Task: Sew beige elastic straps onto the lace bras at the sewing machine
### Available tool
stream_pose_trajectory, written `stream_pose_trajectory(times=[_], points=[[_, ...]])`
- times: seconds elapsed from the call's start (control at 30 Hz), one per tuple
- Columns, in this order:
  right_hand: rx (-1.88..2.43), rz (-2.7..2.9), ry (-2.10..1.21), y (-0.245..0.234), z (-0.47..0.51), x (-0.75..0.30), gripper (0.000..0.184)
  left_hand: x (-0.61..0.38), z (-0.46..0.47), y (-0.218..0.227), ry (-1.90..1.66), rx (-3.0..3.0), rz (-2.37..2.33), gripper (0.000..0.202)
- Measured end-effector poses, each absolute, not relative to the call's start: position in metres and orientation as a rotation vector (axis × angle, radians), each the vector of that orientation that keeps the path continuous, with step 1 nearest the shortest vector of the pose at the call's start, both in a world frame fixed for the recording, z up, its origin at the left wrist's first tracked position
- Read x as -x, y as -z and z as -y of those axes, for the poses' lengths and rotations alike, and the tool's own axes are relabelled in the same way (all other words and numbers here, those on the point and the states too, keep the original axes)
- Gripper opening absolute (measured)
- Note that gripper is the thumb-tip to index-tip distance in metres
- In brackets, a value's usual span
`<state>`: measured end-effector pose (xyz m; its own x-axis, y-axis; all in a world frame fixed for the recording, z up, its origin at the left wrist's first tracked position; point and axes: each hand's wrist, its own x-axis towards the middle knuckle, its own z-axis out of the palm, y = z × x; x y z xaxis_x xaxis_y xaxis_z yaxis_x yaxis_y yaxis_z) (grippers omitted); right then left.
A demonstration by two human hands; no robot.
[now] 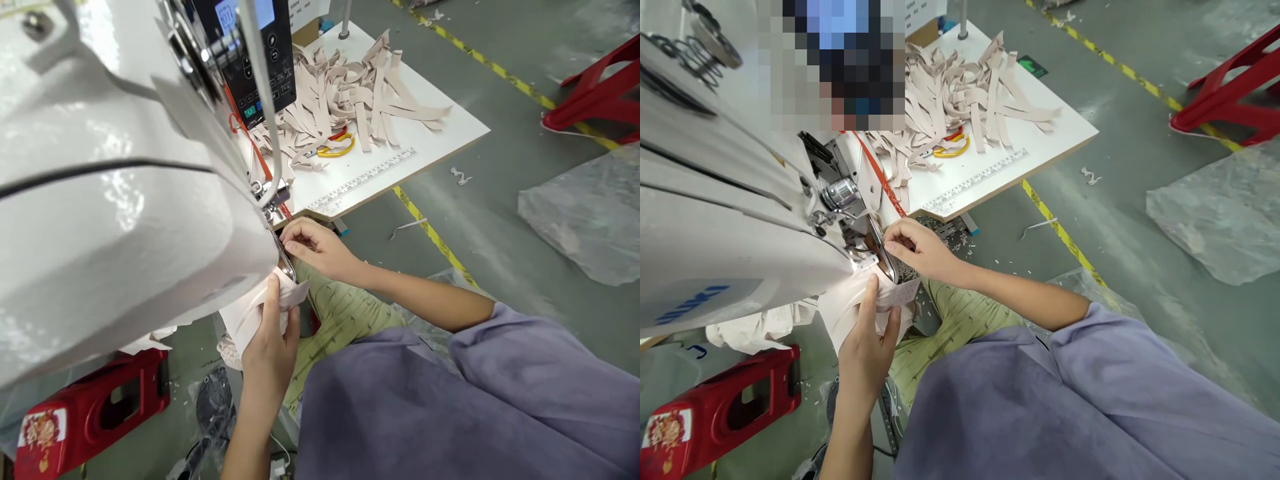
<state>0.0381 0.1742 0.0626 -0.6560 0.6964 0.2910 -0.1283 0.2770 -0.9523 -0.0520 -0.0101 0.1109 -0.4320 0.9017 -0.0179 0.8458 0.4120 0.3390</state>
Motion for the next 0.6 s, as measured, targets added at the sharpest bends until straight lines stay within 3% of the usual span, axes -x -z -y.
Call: stream_pose_trajectory(times=[0.27, 0.43, 0.6], points=[[0.459, 1.745, -1.653, -0.061, -0.159, -0.051, 0.018, 0.049, 0.010, -0.110, -0.404, -1.538, -2.440, 0.063], [0.505, 1.744, -1.695, -0.056, -0.153, -0.056, 0.023, 0.041, 0.015, -0.106, -0.485, -1.415, -2.531, 0.090], [0.566, 1.797, -1.627, -0.058, -0.146, -0.059, 0.031, 0.041, 0.013, -0.095, -0.496, -1.365, -2.530, 0.095]])
